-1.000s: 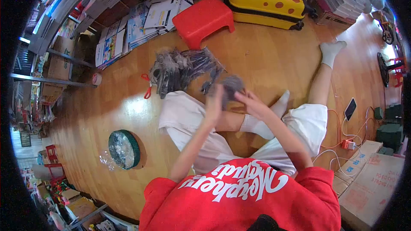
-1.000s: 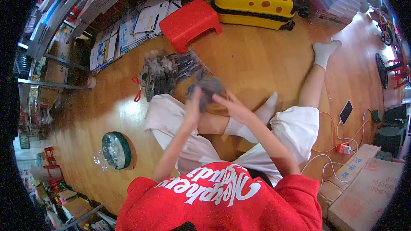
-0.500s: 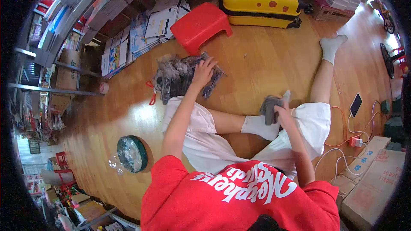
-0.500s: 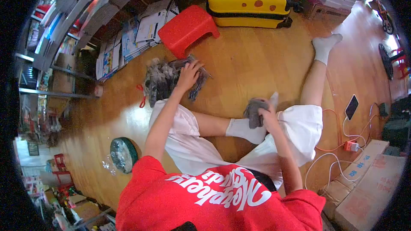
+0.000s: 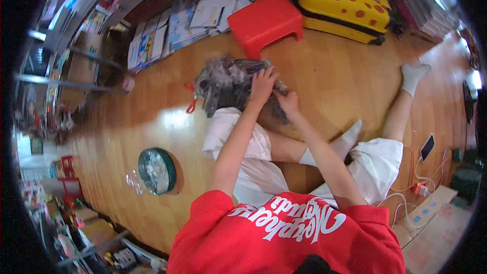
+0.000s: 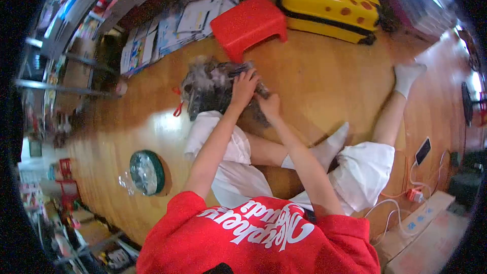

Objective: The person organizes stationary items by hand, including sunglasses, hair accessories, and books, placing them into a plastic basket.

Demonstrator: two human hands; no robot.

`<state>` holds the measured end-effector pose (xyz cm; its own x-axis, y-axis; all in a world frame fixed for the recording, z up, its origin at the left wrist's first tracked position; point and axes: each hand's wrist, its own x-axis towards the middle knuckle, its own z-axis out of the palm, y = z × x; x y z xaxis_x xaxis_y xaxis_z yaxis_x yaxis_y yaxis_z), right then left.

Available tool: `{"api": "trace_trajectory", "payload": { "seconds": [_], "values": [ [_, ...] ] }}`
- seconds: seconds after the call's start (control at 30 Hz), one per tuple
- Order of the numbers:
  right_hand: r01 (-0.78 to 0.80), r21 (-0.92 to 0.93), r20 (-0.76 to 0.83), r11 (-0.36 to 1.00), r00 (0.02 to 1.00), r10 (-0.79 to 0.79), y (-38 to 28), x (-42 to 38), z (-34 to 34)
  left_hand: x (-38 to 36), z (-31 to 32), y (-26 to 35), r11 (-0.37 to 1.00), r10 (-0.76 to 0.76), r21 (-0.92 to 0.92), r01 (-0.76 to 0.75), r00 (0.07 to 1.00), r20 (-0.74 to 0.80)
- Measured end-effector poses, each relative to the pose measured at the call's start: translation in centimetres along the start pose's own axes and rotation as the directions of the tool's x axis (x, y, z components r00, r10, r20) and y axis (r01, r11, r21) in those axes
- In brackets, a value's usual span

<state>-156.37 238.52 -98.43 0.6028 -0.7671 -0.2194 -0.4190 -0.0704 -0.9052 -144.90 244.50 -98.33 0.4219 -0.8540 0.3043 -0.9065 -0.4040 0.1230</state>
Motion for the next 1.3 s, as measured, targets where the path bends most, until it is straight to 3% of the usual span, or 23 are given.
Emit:
{"api": "trace_trajectory", "payload": {
  "seconds": [0.07,0.1,0.13,0.2,0.23,0.27,0.33,0.5,0.6,0.67,0.7,0.73,0.77,0.8,0.83,0.87,0.9,0.93,0.97,1.03,1.13,1.23,1.3],
  "values": [
    [-0.101,0.112,-0.030,0.989,0.994,0.105,-0.9,-0.6,-1.6,0.4,0.6,-0.1,0.999,-0.031,-0.020,0.030,0.999,-0.025],
    [-0.231,0.076,0.016,0.970,0.973,0.230,1.8,0.9,-1.7,0.7,1.2,-0.4,0.998,-0.054,-0.034,0.052,0.997,-0.053],
    [-0.215,0.285,0.088,0.934,0.976,0.198,6.8,2.8,-1.5,0.5,0.8,-0.3,0.998,-0.053,-0.040,0.050,0.993,-0.103],
    [-0.478,0.394,0.365,0.785,0.865,0.344,1.1,0.0,-6.2,0.3,2.4,-0.8,0.994,-0.017,-0.108,-0.015,0.957,-0.289],
    [-0.303,0.380,0.251,0.874,0.943,0.218,1.9,-0.1,-7.0,-0.1,1.6,-0.4,1.000,-0.011,-0.016,0.007,0.963,-0.268],
    [-0.212,0.206,0.230,0.955,0.959,0.163,3.6,0.9,-7.7,0.0,2.2,-0.4,0.999,-0.029,0.008,0.032,0.965,-0.261],
    [0.128,0.129,0.003,0.983,0.992,-0.129,9.5,4.0,-8.3,-0.8,1.7,-0.7,0.997,-0.070,-0.003,0.072,0.966,-0.247],
    [-0.172,0.194,0.225,0.966,0.966,0.127,6.2,3.1,-14.1,-1.1,0.1,0.5,0.973,-0.196,-0.154,0.170,0.965,-0.172],
    [-0.338,0.381,0.300,0.861,0.926,0.231,3.2,-0.1,-16.1,-2.5,-7.2,1.6,0.865,-0.235,-0.502,0.017,0.897,-0.375],
    [-0.423,0.490,0.345,0.762,0.897,0.276,4.2,-2.2,-18.1,-5.7,-13.7,1.0,0.858,-0.396,-0.499,0.124,0.778,-0.488],
    [-0.458,0.515,0.382,0.725,0.879,0.285,5.9,-2.3,-19.4,-8.4,-15.6,-0.6,0.786,-0.540,-0.573,0.231,0.708,-0.455],
    [-0.493,0.537,0.423,0.684,0.859,0.288,7.0,-2.6,-20.2,-11.8,-17.2,-2.3,0.727,-0.658,-0.612,0.311,0.571,-0.491],
    [-0.459,0.543,0.398,0.704,0.878,0.266,6.9,-3.2,-20.5,-16.8,-16.4,-5.3,0.718,-0.693,-0.410,0.563,0.519,-0.501],
    [-0.426,0.546,0.377,0.721,0.894,0.243,6.0,-4.1,-20.8,-20.6,-18.4,-7.0,0.652,-0.694,-0.358,0.668,0.335,-0.638],
    [-0.396,0.547,0.356,0.737,0.907,0.223,5.5,-4.8,-20.7,-26.3,-18.8,-9.4,0.492,-0.731,-0.050,0.869,0.381,-0.566],
    [-0.392,0.524,0.326,0.756,0.912,0.247,5.8,-5.0,-20.3,-31.9,-18.0,-10.8,0.365,-0.757,0.119,0.923,0.369,-0.539],
    [-0.383,0.503,0.292,0.775,0.919,0.265,6.1,-5.0,-19.9,-35.3,-19.3,-10.4,0.174,-0.893,0.237,0.956,0.255,-0.371],
    [-0.374,0.482,0.254,0.793,0.925,0.282,6.2,-5.1,-19.5,-39.7,-18.5,-11.1,0.108,-0.956,0.305,0.946,0.182,-0.229],
    [-0.347,0.442,0.247,0.827,0.934,0.260,6.5,-4.9,-19.3,-42.8,-18.0,-11.2,0.135,-0.986,0.287,0.948,0.158,-0.058],
    [-0.297,0.351,0.239,0.888,0.945,0.222,7.7,-4.2,-19.3,-47.9,-16.8,-12.2,0.327,-0.933,0.336,0.883,0.359,-0.037],
    [-0.349,0.375,0.269,0.859,0.928,0.259,7.9,-3.9,-19.8,-47.6,-17.9,-11.7,0.377,-0.919,0.332,0.865,0.395,0.015],
    [-0.175,0.354,0.249,0.919,0.965,0.088,10.0,-3.6,-20.9,-42.1,-20.8,-9.7,0.497,-0.849,0.295,0.816,0.528,-0.031],
    [-0.217,0.410,0.215,0.886,0.967,0.137,10.7,-3.5,-20.9,-36.8,-23.8,-7.8,0.600,-0.763,0.301,0.741,0.643,-0.063]
  ]
}}
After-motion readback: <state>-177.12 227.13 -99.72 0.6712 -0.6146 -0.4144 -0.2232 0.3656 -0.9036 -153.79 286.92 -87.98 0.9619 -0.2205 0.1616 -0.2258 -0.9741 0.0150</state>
